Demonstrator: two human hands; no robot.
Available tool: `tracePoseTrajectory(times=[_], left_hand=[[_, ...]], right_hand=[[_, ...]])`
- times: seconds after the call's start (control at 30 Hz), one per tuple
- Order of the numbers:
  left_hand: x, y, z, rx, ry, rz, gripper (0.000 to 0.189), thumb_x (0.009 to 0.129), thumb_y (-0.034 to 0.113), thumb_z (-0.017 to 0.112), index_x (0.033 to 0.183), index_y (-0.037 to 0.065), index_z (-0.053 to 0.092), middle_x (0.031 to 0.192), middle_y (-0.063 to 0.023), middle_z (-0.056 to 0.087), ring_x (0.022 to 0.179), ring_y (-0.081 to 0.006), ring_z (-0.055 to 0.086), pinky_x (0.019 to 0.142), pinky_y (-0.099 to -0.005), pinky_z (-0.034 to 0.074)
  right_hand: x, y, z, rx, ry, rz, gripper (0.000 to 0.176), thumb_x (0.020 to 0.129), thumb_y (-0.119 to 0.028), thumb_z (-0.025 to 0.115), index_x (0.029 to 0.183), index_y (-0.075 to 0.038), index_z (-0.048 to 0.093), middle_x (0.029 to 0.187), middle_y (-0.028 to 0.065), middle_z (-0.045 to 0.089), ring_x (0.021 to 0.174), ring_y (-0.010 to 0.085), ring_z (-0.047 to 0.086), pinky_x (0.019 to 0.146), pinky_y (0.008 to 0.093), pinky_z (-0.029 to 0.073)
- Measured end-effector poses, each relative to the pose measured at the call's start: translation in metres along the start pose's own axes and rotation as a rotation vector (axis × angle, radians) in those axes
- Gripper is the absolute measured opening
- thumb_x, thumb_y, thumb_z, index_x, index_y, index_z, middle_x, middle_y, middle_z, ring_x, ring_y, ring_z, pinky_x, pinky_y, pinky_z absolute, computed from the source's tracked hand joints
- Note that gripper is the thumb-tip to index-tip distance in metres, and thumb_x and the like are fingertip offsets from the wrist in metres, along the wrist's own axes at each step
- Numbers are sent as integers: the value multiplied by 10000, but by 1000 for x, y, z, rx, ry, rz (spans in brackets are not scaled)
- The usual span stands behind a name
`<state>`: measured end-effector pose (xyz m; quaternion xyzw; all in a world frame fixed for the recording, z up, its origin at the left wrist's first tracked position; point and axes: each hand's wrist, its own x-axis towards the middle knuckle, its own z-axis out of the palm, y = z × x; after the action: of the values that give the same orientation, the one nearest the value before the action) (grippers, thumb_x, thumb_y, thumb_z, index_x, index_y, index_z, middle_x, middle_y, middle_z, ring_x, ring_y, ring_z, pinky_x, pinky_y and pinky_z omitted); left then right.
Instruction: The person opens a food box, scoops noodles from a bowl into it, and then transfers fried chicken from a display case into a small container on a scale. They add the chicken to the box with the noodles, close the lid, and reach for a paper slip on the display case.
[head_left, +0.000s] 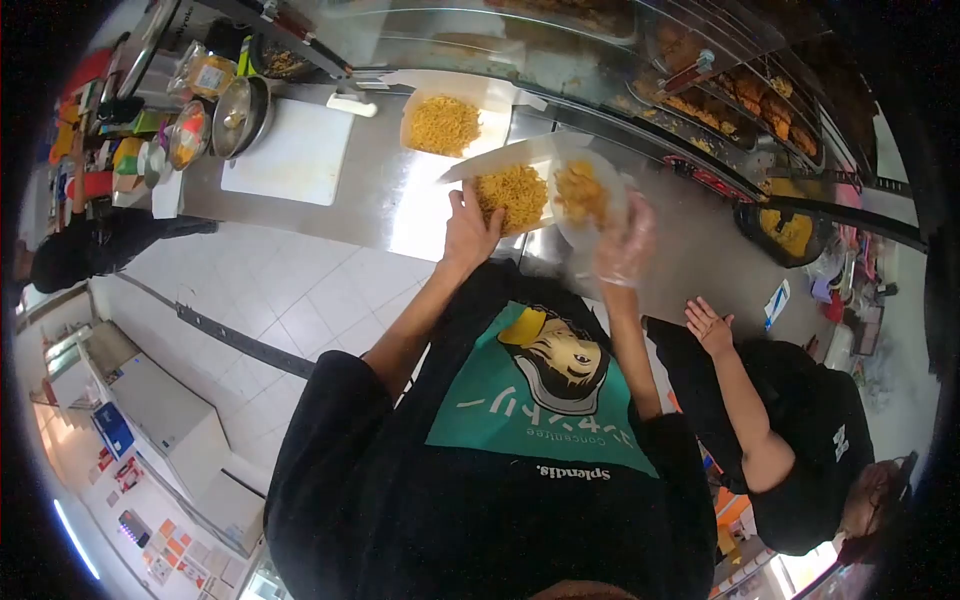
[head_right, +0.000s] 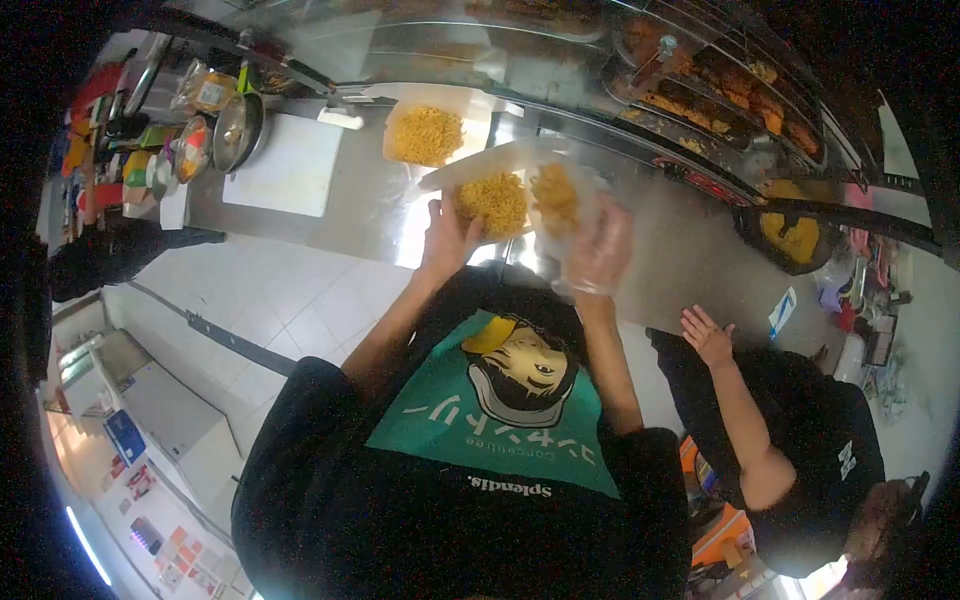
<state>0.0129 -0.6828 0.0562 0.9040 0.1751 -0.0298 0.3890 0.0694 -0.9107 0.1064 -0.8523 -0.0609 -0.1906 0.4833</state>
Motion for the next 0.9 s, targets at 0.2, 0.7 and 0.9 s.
tracePoseTrajectory(times=[0.2, 0.7, 0.9], left_hand=[[0, -3, -5, -41, -4, -5, 724, 872, 240, 642, 1427, 26, 229, 1165, -320, 413, 899, -541, 570, 783, -564, 515], [-6, -10, -1, -366, 127, -237, 476, 856, 59, 589, 1268, 7, 357, 1127, -256, 477, 966, -453, 554, 795, -522, 475], [-3, 5, -6, 66, 337, 74, 423, 849, 56, 600, 1252, 43, 475, 1167, -225, 470, 945, -418, 577, 796, -487, 493]], right_hand=[[-10, 7, 33, -305, -325, -334, 469, 779, -243, 692, 1159, -4, 555, 1075, 167, 609, 968, 319, 594, 871, 428, 472], [-21, 216, 14, 197, 236, 133, 448, 946, -247, 599, 1299, -32, 426, 1297, 146, 477, 1091, 236, 525, 933, 362, 441], [9, 167, -2, -121, 49, 810, 411, 932, -240, 617, 1271, -39, 502, 1184, 123, 593, 1090, 228, 561, 885, 371, 474]])
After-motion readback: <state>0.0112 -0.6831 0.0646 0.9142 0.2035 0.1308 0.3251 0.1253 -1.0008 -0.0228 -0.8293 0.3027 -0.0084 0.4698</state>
